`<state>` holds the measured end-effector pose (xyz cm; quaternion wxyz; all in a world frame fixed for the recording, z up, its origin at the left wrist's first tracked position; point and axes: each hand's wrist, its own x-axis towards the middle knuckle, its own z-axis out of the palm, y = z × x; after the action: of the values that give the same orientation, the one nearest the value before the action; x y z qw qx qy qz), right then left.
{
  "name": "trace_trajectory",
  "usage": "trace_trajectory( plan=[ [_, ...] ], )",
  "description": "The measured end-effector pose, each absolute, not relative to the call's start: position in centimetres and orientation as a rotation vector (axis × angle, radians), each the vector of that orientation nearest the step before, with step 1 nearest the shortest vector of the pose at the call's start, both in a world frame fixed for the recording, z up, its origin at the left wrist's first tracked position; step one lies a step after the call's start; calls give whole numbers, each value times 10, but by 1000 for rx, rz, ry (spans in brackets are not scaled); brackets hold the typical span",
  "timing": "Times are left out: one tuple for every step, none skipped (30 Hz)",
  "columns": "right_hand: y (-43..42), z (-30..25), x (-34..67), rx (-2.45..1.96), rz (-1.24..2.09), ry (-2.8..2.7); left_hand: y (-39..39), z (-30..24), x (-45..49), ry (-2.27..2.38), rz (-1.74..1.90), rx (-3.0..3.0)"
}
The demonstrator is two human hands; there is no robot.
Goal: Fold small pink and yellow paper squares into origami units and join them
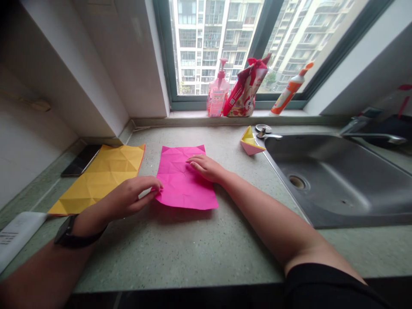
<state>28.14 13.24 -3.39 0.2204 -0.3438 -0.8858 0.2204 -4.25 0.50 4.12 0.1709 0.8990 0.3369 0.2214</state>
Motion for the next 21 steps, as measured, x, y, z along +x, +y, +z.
trace_trajectory(
  plan=[
    [132, -32, 282, -951, 625, -2452, 5, 40, -43, 995, 664, 2504],
    [131, -30, 282, -956, 642, -2450, 6, 39, -43, 1037, 698, 2460],
    [130, -27, 282, -965, 661, -2445, 6, 39, -44, 1081, 734, 2420],
    [129, -25, 282, -974, 683, -2436, 6, 39, -44, 1123, 774, 2385],
    [128, -22, 283, -982, 708, -2425, 6, 39, -45, 1162, 822, 2349],
    [127, -20, 283, -985, 738, -2416, 6, 39, -45, 1196, 877, 2308],
    [126, -18, 283, -981, 774, -2410, 6, 40, -45, 1222, 937, 2262],
    [125, -16, 283, -969, 818, -2405, 6, 40, -45, 1245, 997, 2211],
    [124, -14, 283, -953, 874, -2396, 6, 41, -45, 1267, 1052, 2158],
    [123, -12, 283, -938, 946, -2375, 6, 41, -45, 1288, 1103, 2103],
    [122, -10, 284, -927, 1034, -2337, 7, 40, -45, 1315, 1145, 2047],
    [120, -8, 284, -922, 1133, -2280, 7, 39, -46, 1349, 1177, 1994],
    [119, -7, 284, -923, 1231, -2204, 8, 38, -46, 1389, 1206, 1946],
    [118, -5, 285, -926, 1320, -2121, 9, 37, -46, 1429, 1233, 1905],
    [117, -3, 287, -930, 1398, -2044, 11, 35, -47, 1464, 1255, 1871],
    [116, -2, 288, -934, 1463, -1981, 13, 34, -47, 1493, 1267, 1842],
    [116, 0, 290, -934, 1512, -1937, 15, 32, -47, 1516, 1268, 1813],
    [116, 0, 291, -933, 1542, -1911, 17, 30, -48, 1532, 1261, 1783],
    [117, 1, 292, -928, 1556, -1898, 19, 28, -48, 1546, 1249, 1754],
    [117, 1, 293, -920, 1552, -1894, 21, 25, -49, 1562, 1236, 1731],
    [118, 2, 293, -910, 1532, -1894, 23, 23, -49, 1582, 1228, 1718]
  ],
)
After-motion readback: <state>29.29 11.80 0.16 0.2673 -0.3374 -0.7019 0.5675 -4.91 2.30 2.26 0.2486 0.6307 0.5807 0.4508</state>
